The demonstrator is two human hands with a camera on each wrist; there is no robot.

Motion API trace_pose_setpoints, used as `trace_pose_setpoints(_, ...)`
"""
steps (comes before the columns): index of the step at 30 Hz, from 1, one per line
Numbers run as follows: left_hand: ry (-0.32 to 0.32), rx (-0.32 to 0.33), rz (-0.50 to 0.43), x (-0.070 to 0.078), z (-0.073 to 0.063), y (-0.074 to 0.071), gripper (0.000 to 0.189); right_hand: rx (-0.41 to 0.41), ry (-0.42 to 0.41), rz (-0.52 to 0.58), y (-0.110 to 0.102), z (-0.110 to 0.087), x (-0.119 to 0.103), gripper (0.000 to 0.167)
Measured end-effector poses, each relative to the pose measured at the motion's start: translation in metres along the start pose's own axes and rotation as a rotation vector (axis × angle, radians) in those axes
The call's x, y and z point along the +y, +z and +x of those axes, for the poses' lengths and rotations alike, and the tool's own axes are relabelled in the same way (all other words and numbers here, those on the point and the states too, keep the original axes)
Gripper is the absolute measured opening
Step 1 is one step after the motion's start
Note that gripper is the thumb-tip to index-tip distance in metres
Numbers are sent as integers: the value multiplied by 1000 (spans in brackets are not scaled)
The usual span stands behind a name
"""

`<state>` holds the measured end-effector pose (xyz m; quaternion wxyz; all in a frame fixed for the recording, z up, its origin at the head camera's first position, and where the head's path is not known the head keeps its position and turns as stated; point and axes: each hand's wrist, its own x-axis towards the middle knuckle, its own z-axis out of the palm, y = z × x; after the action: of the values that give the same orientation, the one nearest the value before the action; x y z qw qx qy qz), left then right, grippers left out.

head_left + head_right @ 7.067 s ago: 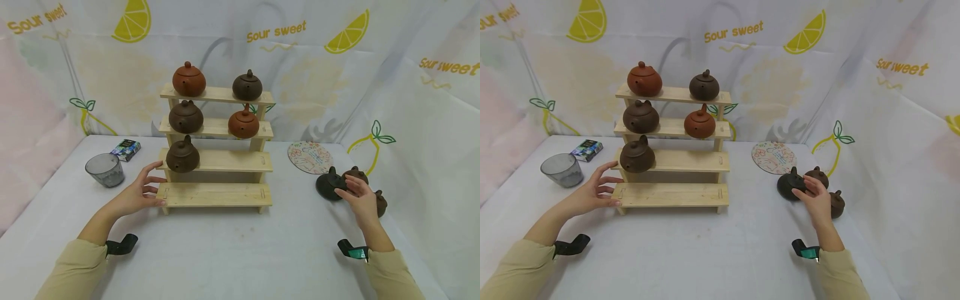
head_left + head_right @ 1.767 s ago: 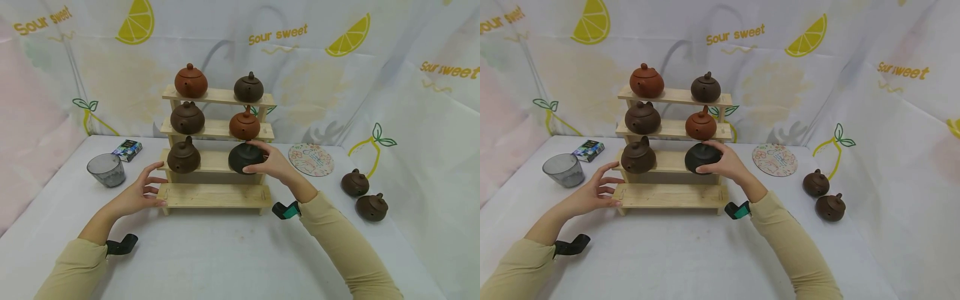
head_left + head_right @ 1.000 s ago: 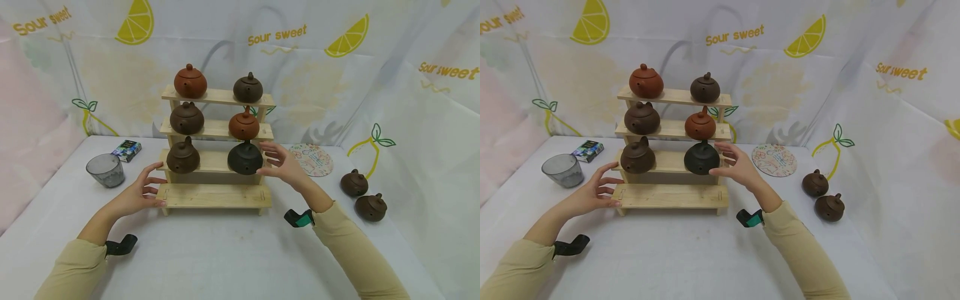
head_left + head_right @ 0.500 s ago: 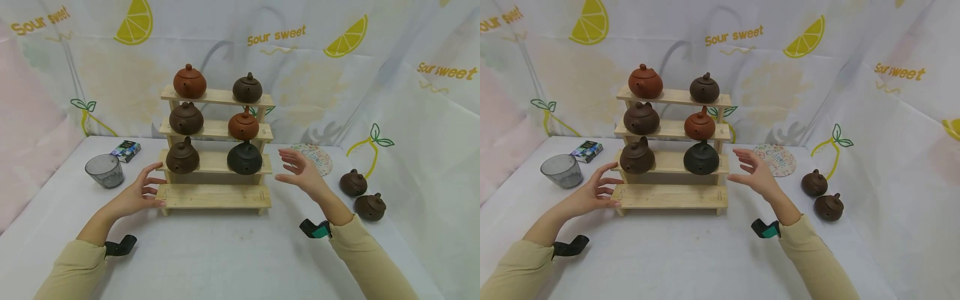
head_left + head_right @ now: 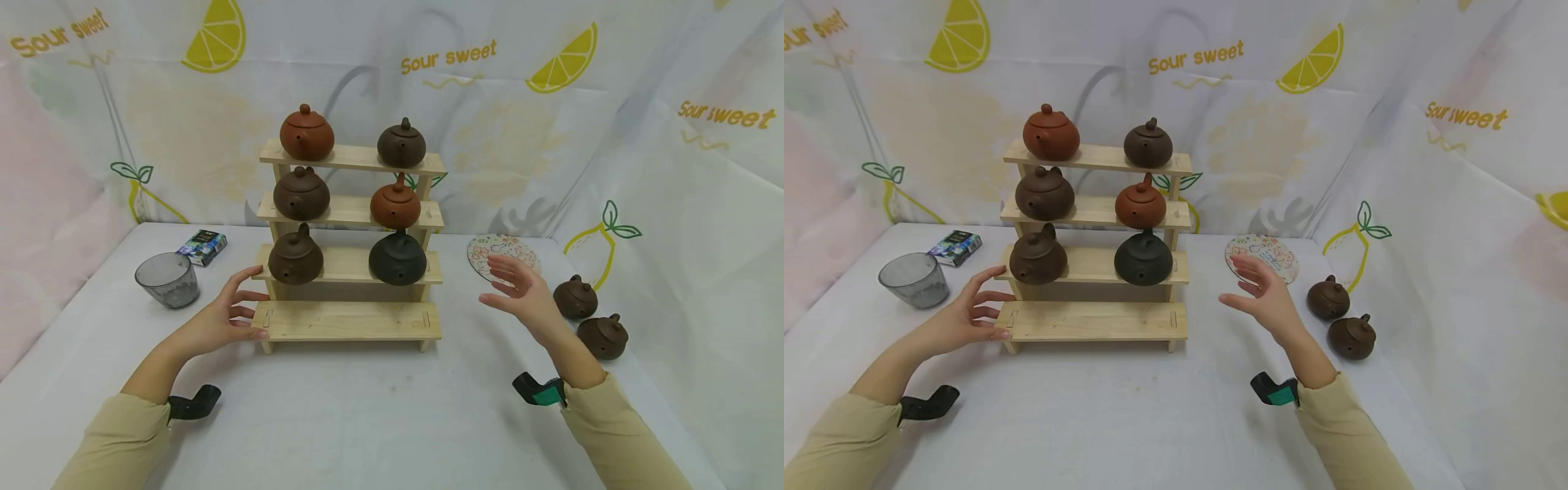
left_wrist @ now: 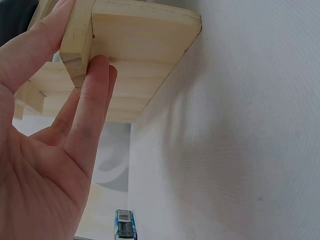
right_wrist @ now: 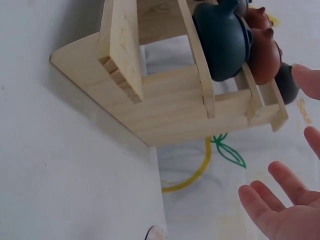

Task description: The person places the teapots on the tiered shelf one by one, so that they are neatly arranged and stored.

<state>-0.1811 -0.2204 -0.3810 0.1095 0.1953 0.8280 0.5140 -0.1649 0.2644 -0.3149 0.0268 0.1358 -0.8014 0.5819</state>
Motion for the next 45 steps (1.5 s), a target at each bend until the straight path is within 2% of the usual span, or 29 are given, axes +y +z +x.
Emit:
trace_pose_setpoints(3,9,-1,7,-1,0,0,107,21,25,2,-7,-7,4,56)
trace_pose_setpoints(9,0,-2,-13,-1,0,0,108,55,11,-7,-21,-19,12,52)
trace_pose_setpoints(18,-9,-5,-9,0,0,0,109,114,77,-32,-39,-36,22,52)
trace_pose_setpoints(23,-9,-7,-9,-1,0,0,109,155,95,10,-49,-45,27,51)
trace_pose_setpoints(27,-3,-6,-2,-1,0,0,109,194,78,67,-56,-52,32,51)
trace_pose_setpoints(37,2,-2,20,0,-1,0,108,291,75,101,-72,-65,39,48)
trace_pose_setpoints(45,-5,-3,-7,1,0,1,109,364,158,101,-93,-78,50,47)
